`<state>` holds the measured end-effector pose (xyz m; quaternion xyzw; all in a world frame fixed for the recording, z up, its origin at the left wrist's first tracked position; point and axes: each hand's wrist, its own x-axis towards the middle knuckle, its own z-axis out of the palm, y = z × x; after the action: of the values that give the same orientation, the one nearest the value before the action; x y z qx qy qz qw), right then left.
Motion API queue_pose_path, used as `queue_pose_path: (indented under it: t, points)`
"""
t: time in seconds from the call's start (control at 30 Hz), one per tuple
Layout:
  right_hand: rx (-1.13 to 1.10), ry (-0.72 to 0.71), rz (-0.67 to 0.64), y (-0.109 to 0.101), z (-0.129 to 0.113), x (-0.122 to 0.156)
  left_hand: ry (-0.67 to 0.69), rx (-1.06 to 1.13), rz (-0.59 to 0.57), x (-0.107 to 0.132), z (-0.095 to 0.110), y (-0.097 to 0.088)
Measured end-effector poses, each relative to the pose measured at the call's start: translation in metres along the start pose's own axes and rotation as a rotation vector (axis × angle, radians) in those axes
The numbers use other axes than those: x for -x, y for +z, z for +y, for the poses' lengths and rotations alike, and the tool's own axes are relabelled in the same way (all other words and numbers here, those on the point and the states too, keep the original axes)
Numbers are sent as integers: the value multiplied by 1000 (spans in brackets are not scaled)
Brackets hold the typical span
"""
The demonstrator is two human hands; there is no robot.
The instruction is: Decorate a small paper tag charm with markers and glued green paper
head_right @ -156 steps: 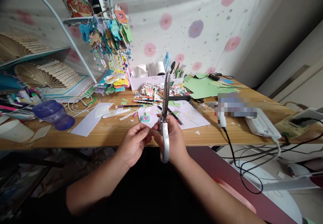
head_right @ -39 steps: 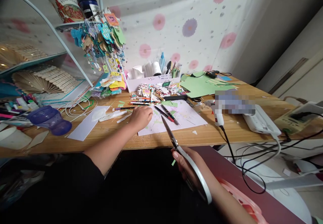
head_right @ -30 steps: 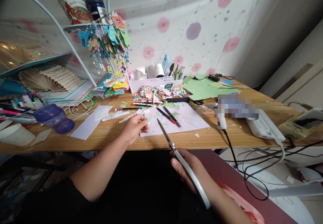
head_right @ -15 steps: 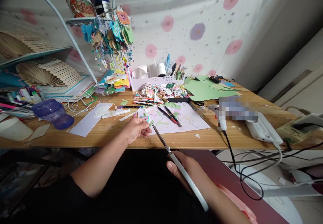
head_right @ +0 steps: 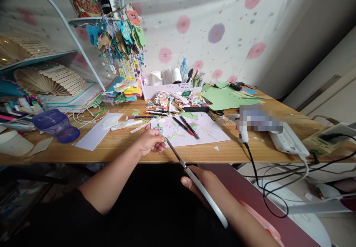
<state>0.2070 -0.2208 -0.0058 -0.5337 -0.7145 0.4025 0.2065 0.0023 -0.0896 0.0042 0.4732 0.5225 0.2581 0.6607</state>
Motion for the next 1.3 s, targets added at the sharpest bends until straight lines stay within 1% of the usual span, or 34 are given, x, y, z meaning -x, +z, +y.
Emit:
queue_pose_path:
  t: [0.1,0.33,0.4,0.53,0.6,0.73,0.8,0.87,1.07,1.2,1.3]
  points:
    - [-6,13,16,2,-1,-1,-1,-15,-4,-2,0,-1]
    - [11,42,1,1,-2,-1,16,-60,-22,-5,-2,-3]
    - [5,40,-7,0,-1,-1,44,-70,-35,-5,-3,-3]
    - [-3,19,-2,-1,0,0,146,-52,-83,-3,-2,-8]
    - [-8,8,-1,-2,-2,2,196,-42,-143,-3,-1,-11]
    - [-32,-4,-17,-4,-6,4,345,-58,-382,-4,1,-17]
    - [-45,-7,-24,-4,-7,6,388,-70,-449,-4,3,-19]
    - [-49,-13,-35,-4,-8,7,396,-90,-450,-3,5,-20]
    - [-11,-26,-82,-2,-4,10,379,-207,-354,3,11,-22]
    - [30,-35,-66,-2,-4,9,379,-252,-316,5,14,-24]
    - [27,-64,-54,-2,-6,8,378,-302,-320,6,16,-27]
